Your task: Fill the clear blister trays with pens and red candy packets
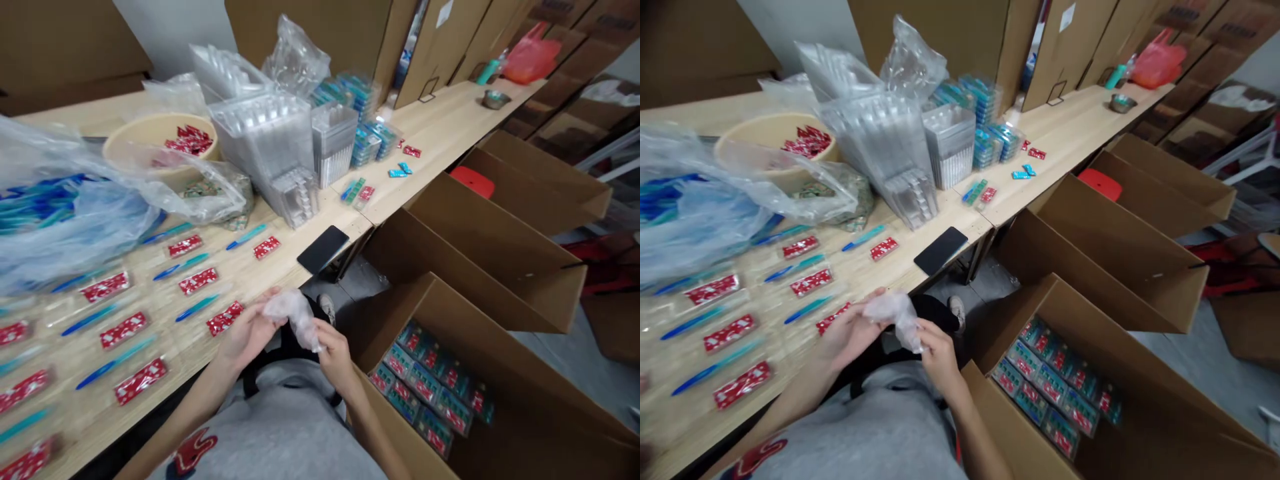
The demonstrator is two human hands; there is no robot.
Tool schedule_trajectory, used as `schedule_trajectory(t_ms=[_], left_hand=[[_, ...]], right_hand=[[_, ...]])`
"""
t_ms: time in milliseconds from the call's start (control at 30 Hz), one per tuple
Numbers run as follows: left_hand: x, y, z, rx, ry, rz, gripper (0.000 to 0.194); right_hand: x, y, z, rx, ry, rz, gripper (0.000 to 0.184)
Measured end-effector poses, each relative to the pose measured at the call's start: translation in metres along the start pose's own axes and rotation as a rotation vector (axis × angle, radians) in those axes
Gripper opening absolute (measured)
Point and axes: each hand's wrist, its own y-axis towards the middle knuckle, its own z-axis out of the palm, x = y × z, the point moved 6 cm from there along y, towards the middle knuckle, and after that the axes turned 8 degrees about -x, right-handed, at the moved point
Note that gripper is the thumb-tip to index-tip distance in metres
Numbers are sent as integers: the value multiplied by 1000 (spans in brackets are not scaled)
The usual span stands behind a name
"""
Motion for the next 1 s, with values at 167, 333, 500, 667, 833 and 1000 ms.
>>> schedule_trajectory(t_ms=[167,333,500,667,833,1000], left_hand=[[8,-13,3,72,666,374,75],[19,-25,10,311,519,162,75],[-8,-25,1,223,487,339,59],[5,-26,-13,46,1058,688,66],[0,-29,-17,-13,1103,759,45],[-13,-29,-17,156,898,463,21]], right_hand=[[24,8,-8,-25,-218,-209,32],[35,18,-19,-148,-367,-391,29],[44,13,13,-57,-538,-541,29],[58,9,27,23,-473,-603,25],[53,22,11,-53,-225,-390,26],[37,26,9,126,-130,-135,31]])
